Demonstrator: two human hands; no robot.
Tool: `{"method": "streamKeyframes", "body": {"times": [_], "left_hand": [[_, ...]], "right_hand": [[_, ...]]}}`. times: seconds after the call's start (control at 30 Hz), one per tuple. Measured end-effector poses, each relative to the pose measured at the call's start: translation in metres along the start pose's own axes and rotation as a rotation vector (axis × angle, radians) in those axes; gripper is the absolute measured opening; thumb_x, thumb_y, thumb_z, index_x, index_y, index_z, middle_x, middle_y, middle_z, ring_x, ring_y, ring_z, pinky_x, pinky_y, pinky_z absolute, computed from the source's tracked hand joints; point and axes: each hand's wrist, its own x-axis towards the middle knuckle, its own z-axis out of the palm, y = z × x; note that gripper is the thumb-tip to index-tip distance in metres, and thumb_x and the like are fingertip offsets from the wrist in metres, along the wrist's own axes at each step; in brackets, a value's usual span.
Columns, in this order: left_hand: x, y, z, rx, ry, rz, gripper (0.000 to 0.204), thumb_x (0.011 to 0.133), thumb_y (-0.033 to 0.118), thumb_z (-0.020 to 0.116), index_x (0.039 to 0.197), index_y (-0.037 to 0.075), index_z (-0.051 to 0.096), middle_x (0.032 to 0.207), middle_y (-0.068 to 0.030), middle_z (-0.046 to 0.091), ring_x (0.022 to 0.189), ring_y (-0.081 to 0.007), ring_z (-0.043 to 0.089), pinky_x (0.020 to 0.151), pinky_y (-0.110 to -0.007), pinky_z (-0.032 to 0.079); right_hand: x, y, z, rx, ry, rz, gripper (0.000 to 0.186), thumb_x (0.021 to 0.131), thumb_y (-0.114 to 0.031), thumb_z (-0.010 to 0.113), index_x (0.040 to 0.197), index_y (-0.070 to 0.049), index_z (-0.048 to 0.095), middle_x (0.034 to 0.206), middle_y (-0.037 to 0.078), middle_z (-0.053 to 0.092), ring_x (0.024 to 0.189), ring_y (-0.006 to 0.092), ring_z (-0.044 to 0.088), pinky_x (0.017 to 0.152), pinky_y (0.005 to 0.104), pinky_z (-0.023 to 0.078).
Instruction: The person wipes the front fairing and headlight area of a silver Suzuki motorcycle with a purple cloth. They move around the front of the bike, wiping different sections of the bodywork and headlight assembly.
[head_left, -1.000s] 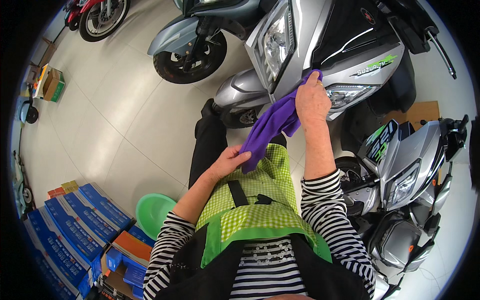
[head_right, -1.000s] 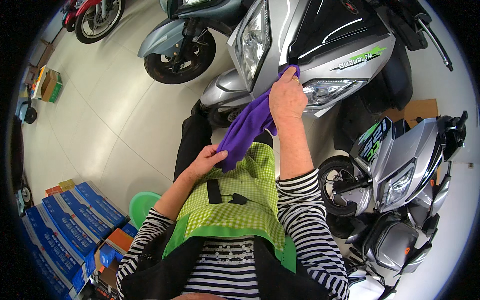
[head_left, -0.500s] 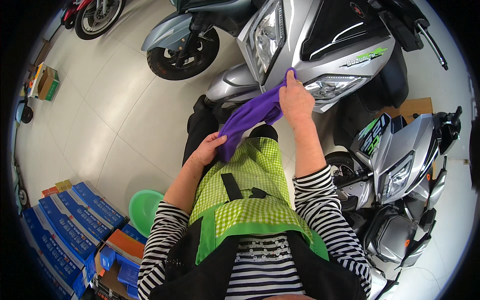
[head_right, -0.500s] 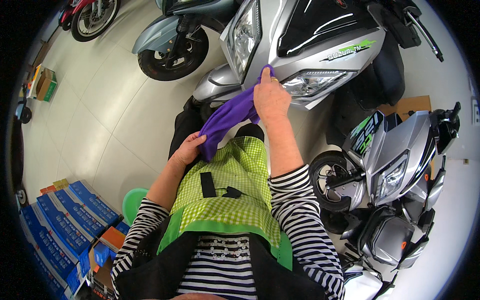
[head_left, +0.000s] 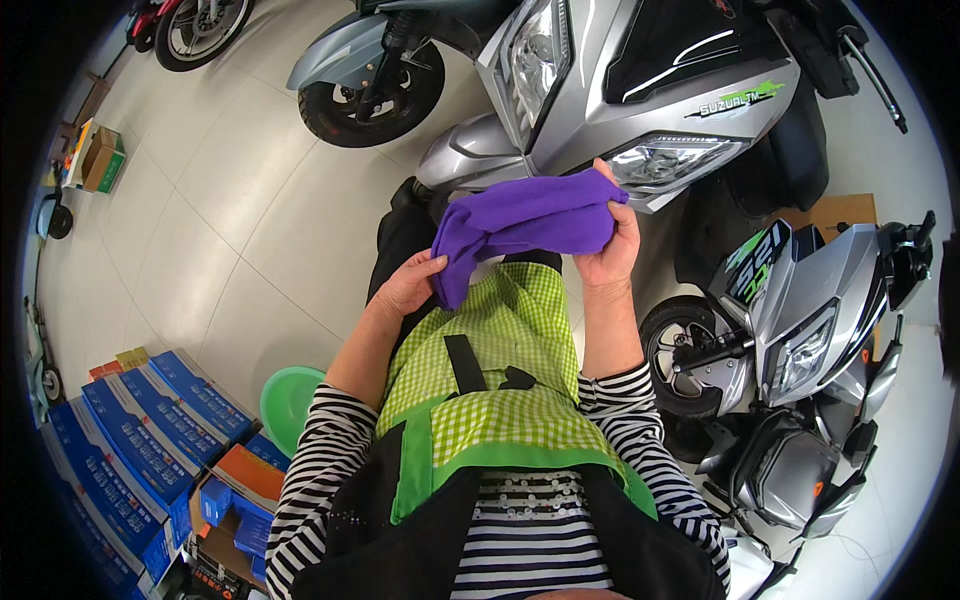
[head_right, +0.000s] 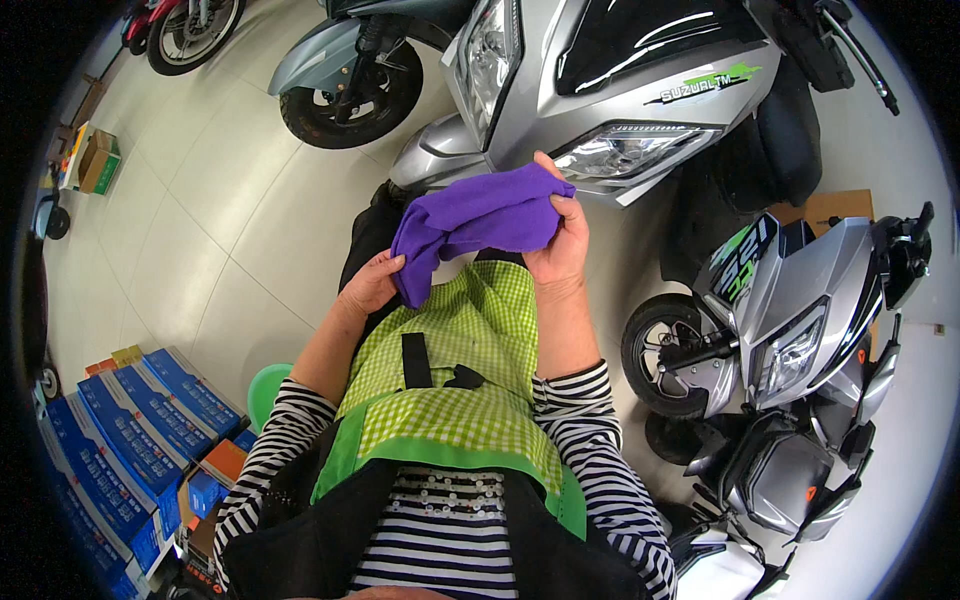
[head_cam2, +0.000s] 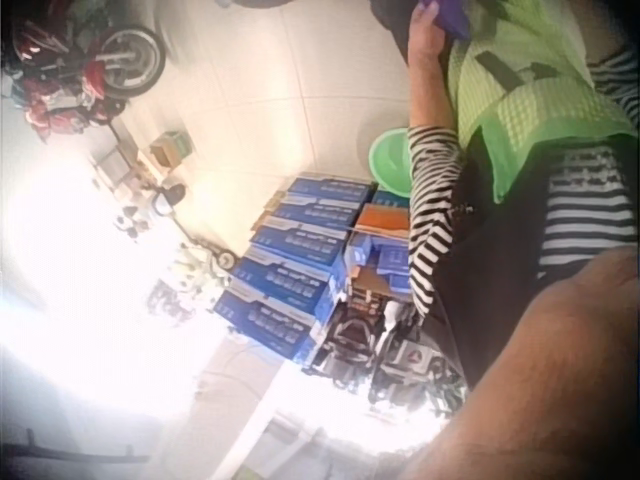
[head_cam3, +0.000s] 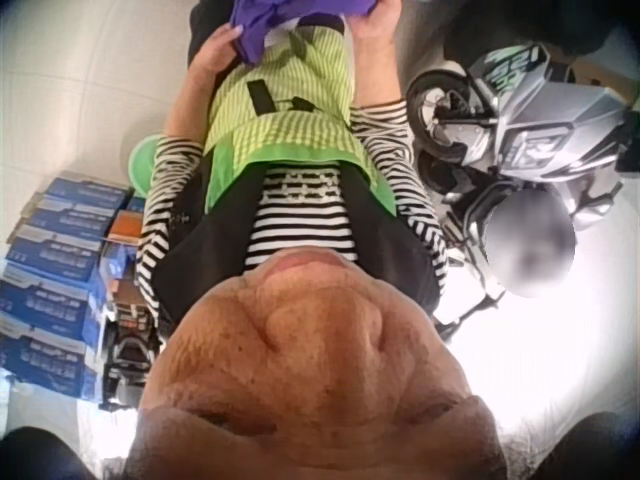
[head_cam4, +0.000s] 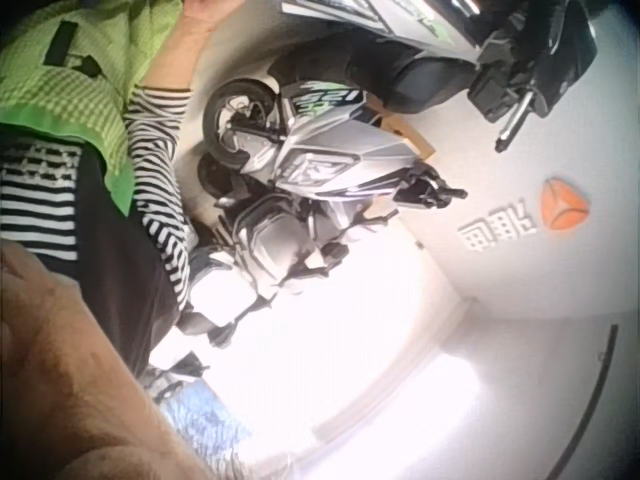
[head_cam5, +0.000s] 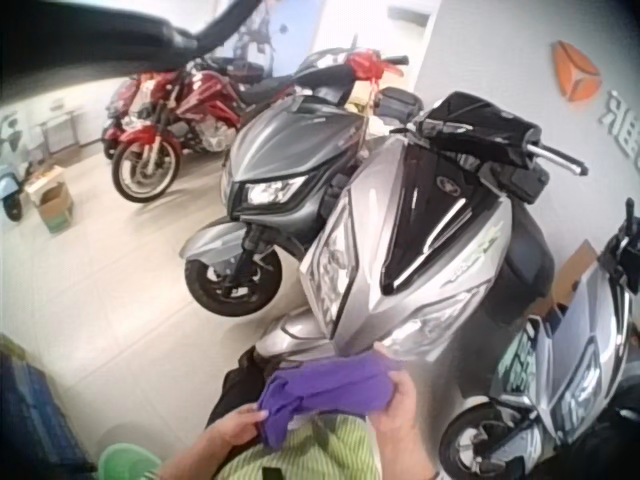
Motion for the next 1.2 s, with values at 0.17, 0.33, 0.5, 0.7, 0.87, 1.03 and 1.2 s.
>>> {"method": "streamKeyframes", "body": {"times": [0.17, 0.33, 0.5, 0.7, 0.87, 1.03, 1.2], "left_hand": [[0.001, -0.001, -0.001, -0.001, -0.006, -0.014, 0.038, 0.095, 0.020, 0.067, 0.127, 0.002, 0.061, 0.116, -0.0090, 0.070, 0.107, -0.0199, 0.067, 0.099, -0.037, 0.051], [0.001, 0.001, 0.000, 0.004, -0.004, -0.005, 0.037, 0.095, 0.020, 0.067, 0.127, 0.001, 0.062, 0.117, -0.0088, 0.070, 0.107, -0.0198, 0.067, 0.100, -0.036, 0.051], [0.002, 0.002, 0.000, 0.040, -0.016, -0.012, 0.038, 0.095, 0.022, 0.068, 0.126, 0.001, 0.063, 0.115, -0.0071, 0.071, 0.104, -0.0169, 0.067, 0.097, -0.033, 0.051], [0.009, -0.001, -0.003, 0.117, -0.070, -0.055, 0.040, 0.095, 0.025, 0.068, 0.126, 0.000, 0.063, 0.112, -0.0039, 0.071, 0.098, -0.0122, 0.066, 0.093, -0.029, 0.051], [0.020, -0.006, -0.002, 0.136, -0.092, -0.092, 0.039, 0.095, 0.025, 0.067, 0.127, 0.002, 0.063, 0.112, -0.0032, 0.070, 0.099, -0.0128, 0.066, 0.093, -0.030, 0.050], [0.024, -0.005, -0.001, 0.149, -0.080, -0.120, 0.039, 0.096, 0.024, 0.066, 0.129, 0.004, 0.062, 0.119, -0.0021, 0.069, 0.107, -0.0150, 0.064, 0.099, -0.033, 0.047], [0.026, 0.003, 0.003, 0.118, -0.078, -0.110, 0.052, 0.095, 0.028, 0.067, 0.140, 0.007, 0.052, 0.130, -0.0022, 0.062, 0.115, -0.0150, 0.059, 0.103, -0.035, 0.045]], "right_hand": [[-0.007, 0.003, -0.004, 0.125, -0.061, -0.007, 0.062, 0.084, -0.019, 0.053, 0.143, 0.000, 0.047, 0.128, 0.014, 0.061, 0.119, 0.0289, 0.058, 0.108, 0.0427, 0.043], [-0.007, 0.002, -0.005, 0.164, 0.012, -0.058, 0.053, 0.083, -0.015, 0.058, 0.134, -0.004, 0.054, 0.123, 0.012, 0.062, 0.116, 0.0281, 0.059, 0.106, 0.0421, 0.044], [0.005, -0.020, 0.001, -0.036, 0.135, -0.323, 0.041, 0.084, -0.013, 0.064, 0.125, -0.008, 0.057, 0.119, 0.008, 0.064, 0.114, 0.0246, 0.059, 0.103, 0.0394, 0.045], [0.039, -0.062, 0.015, -0.334, -0.097, -0.658, 0.027, 0.095, -0.006, 0.062, 0.120, -0.011, 0.053, 0.113, 0.006, 0.064, 0.107, 0.0196, 0.059, 0.098, 0.0367, 0.044], [0.081, -0.051, 0.022, -1.118, 0.071, -0.831, 0.031, 0.100, -0.002, 0.054, 0.131, -0.004, 0.049, 0.123, 0.011, 0.058, 0.114, 0.0200, 0.057, 0.104, 0.0320, 0.042], [0.118, -0.020, 0.021, -2.350, 0.075, -0.998, 0.061, 0.095, -0.031, 0.056, 0.148, -0.007, 0.039, 0.151, 0.016, 0.044, 0.145, 0.0357, 0.033, 0.119, 0.0559, 0.019], [0.135, -0.011, 0.039, -2.486, 0.141, -1.065, 0.068, 0.091, -0.043, 0.058, 0.150, -0.013, 0.040, 0.150, 0.013, 0.044, 0.146, 0.0334, 0.031, 0.113, 0.0692, 0.013]]}}
